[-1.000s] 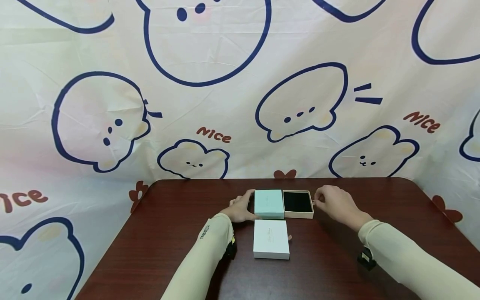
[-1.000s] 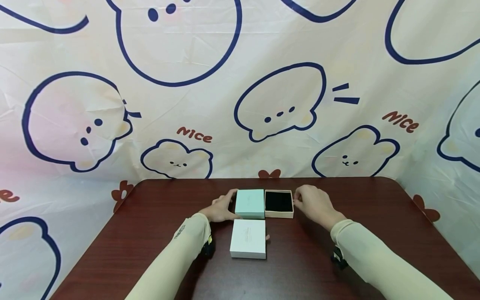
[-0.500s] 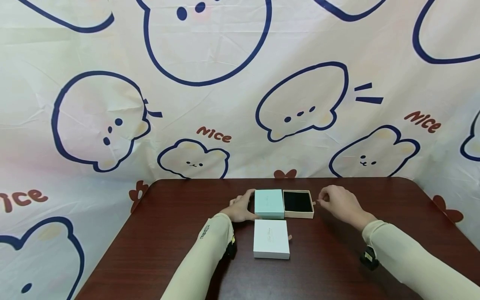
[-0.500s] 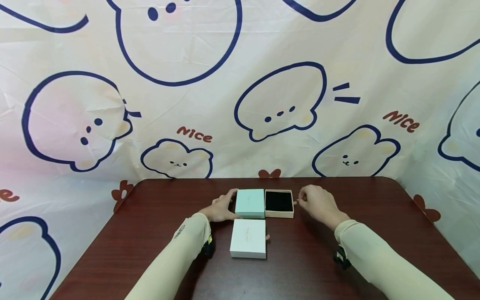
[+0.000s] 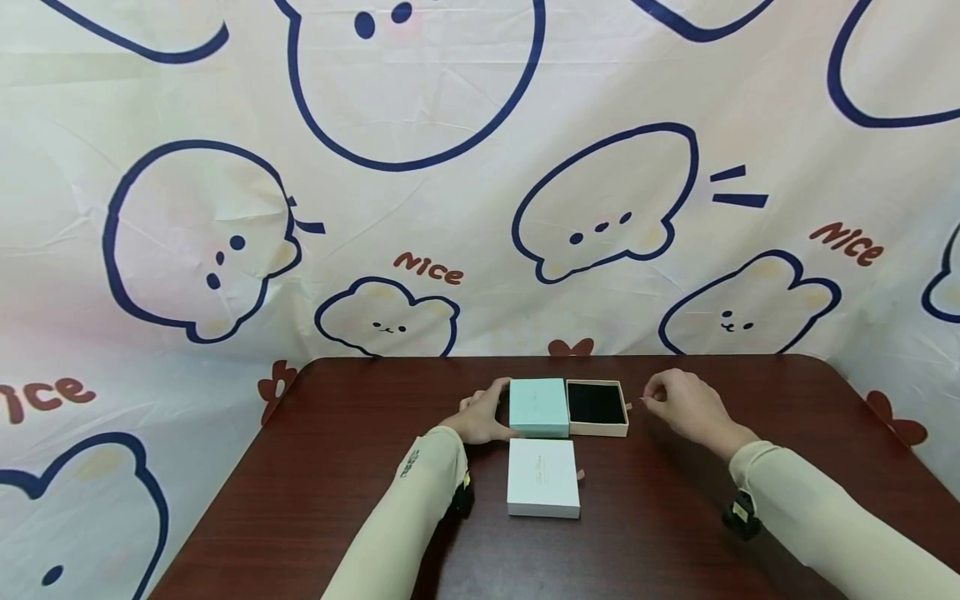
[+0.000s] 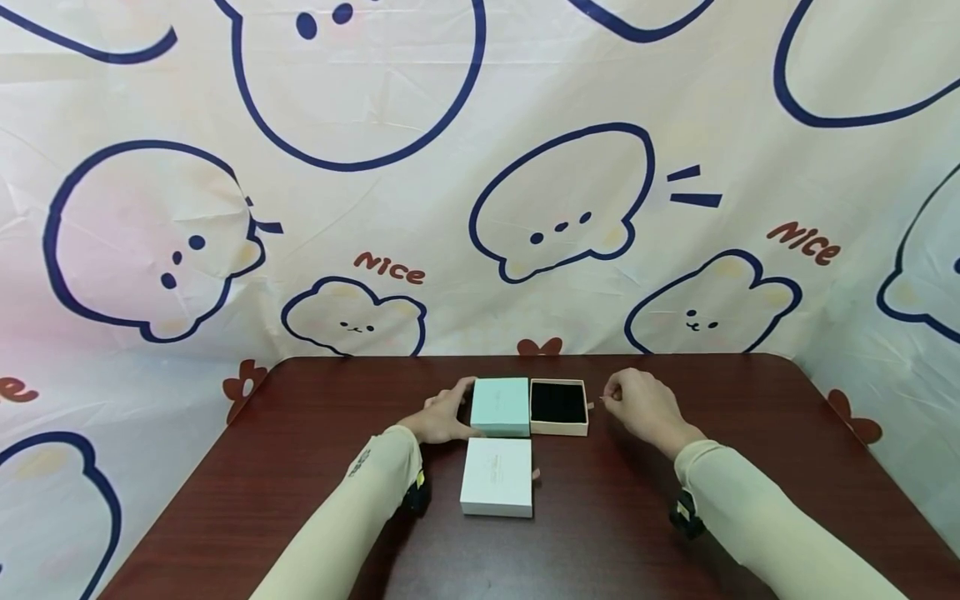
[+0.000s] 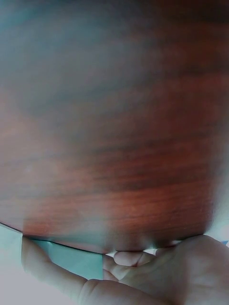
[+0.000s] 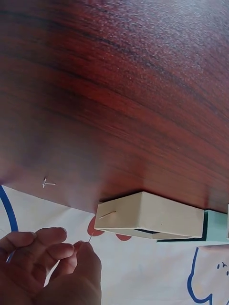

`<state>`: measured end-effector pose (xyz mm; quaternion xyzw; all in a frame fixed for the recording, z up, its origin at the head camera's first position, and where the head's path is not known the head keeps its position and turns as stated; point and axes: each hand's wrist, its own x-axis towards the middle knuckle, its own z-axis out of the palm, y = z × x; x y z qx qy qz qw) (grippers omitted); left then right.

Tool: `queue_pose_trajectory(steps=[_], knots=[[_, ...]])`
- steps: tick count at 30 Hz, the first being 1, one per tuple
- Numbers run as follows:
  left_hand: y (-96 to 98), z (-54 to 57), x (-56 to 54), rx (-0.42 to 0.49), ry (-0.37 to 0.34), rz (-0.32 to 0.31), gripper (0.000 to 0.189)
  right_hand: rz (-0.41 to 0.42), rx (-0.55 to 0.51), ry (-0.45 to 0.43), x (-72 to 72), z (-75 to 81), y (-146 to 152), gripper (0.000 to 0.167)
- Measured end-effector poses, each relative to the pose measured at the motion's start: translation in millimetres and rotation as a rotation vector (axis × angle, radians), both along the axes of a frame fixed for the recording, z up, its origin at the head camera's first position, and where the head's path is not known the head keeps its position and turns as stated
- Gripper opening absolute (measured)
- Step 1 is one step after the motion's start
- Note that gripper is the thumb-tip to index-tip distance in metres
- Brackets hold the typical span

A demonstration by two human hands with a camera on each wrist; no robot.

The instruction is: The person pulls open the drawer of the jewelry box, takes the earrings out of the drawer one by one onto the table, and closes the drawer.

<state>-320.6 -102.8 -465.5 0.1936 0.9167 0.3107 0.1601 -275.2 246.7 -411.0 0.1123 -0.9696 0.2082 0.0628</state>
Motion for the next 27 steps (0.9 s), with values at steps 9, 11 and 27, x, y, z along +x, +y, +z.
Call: queue_pose_trajectory(steps=[9,11,27], knots=[[0.6,2.7,0.8,-0.003,0.009,-0.006,0.103,-0.032,-0.059,-0.034,-1.1,-0.9,6,0.011],[0.7,3.0,0.7,-0.003,0.008,-0.006,0.103,-0.036,-0.068,-0.043,-1.2,-1.2,8,0.011],[0.9,1.3,0.5,-0.001,0.007,0.001,0.103,-0.082,-0.1,-0.074,-3.9,-9.4,18,0.015]])
